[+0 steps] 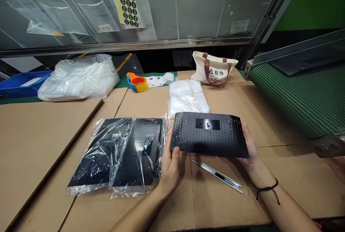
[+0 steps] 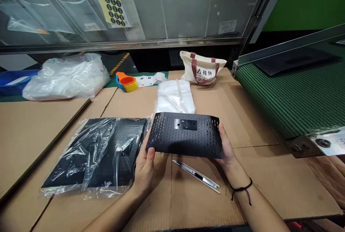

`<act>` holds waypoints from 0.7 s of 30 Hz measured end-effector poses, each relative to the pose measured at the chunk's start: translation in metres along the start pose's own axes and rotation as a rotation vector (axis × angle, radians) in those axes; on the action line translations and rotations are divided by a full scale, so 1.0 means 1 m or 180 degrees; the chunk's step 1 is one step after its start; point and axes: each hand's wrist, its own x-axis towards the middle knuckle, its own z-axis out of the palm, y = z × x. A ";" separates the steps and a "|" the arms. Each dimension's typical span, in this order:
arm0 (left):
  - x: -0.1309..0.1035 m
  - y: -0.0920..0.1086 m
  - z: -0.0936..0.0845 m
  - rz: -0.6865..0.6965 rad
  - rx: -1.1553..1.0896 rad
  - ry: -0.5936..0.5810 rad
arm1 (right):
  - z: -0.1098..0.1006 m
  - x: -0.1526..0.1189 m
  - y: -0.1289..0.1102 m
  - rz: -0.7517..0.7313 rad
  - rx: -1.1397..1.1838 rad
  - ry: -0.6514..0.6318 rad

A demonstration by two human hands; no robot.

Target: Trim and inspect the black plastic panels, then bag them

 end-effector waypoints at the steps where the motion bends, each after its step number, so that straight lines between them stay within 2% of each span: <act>1: 0.001 0.001 0.000 0.0028 0.0026 0.0029 | 0.000 0.000 0.000 0.0032 -0.0014 -0.0017; 4: 0.003 0.003 0.000 0.0080 0.0170 0.0130 | 0.001 -0.001 0.002 0.0015 -0.0031 -0.0048; 8: 0.005 0.002 -0.001 -0.0068 0.0369 0.0296 | 0.007 -0.004 0.003 -0.0247 0.0021 0.0099; 13: 0.006 -0.002 -0.005 -0.0245 0.0142 0.0312 | 0.011 -0.007 0.005 -0.0458 -0.0227 0.0212; 15: 0.005 -0.004 -0.006 -0.0223 0.0044 0.0309 | 0.008 -0.008 0.003 -0.0539 -0.0675 0.0167; 17: 0.004 -0.004 -0.005 -0.0124 -0.0048 0.0280 | 0.003 -0.009 -0.001 -0.0901 -0.1415 0.0023; 21: 0.002 0.005 0.002 0.0018 -0.0479 -0.0049 | -0.005 -0.007 -0.014 -0.2219 -0.3119 -0.0642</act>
